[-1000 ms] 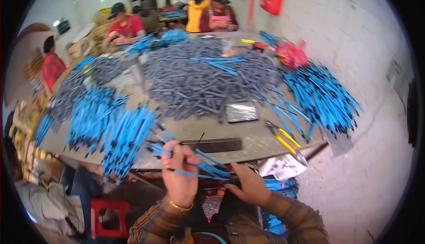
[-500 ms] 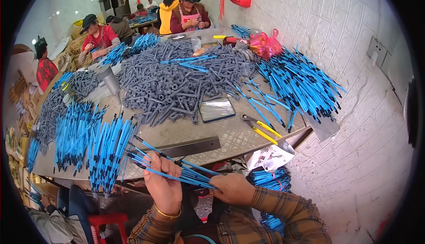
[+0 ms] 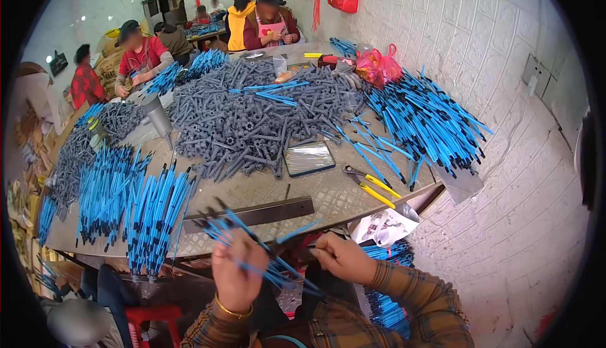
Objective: The person assembles umbrella frame components by stringing blue rods onto wire, fastening them around a plastic hub, and trimming the wire using pliers.
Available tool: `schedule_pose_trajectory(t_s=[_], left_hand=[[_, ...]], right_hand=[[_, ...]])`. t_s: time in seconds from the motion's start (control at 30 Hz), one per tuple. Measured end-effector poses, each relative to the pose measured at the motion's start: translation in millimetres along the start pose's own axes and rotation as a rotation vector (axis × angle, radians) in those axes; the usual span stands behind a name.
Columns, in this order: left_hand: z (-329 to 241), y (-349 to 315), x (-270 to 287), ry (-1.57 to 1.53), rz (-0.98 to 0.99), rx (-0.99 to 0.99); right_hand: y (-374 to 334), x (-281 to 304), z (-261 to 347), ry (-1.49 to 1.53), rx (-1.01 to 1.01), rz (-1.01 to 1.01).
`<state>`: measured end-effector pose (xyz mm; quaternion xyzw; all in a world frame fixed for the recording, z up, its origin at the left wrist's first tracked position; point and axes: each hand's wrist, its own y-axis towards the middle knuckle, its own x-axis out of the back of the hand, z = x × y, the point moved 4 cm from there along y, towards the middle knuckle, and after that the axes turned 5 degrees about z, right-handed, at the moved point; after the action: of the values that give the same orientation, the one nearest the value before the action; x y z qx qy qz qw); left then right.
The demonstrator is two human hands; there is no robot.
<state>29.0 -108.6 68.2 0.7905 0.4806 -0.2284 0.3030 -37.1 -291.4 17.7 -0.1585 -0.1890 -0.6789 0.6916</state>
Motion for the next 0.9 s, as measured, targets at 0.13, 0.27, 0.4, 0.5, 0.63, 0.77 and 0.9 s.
schedule_pose_trajectory(t_s=[0.13, 0.27, 0.4, 0.5, 0.63, 0.77, 0.9], left_hand=[[8.9, -17.3, -8.4, 0.026, 0.03, 0.158], [16.3, -12.1, 1.6, -0.165, -0.08, 0.142], [21.3, -15.2, -0.5, -0.151, -0.163, 0.084], [19.5, -17.7, -0.3, -0.028, -0.184, 0.047], [14.7, -19.3, 5.8, 0.024, -0.171, -0.052], [2.8, -25.8, 7.7, 0.128, -0.016, 0.006], [4.2, -32.9, -15.6, 0.211, 0.356, 0.467]], right_hand=[[2.6, 2.6, 10.5, -0.078, 0.05, 0.056], [-14.3, -20.6, 28.8, -0.31, 0.448, 0.164], [-23.0, -55.8, 40.0, -0.411, 0.513, 0.186], [-18.1, -63.2, 40.2, -0.456, 0.537, 0.142], [-17.9, -51.2, 41.7, -0.291, 0.627, 0.085], [-12.3, -27.1, 36.9, -0.275, 0.553, -0.115], [-13.1, -18.1, 17.4, 0.172, 0.01, -0.115]])
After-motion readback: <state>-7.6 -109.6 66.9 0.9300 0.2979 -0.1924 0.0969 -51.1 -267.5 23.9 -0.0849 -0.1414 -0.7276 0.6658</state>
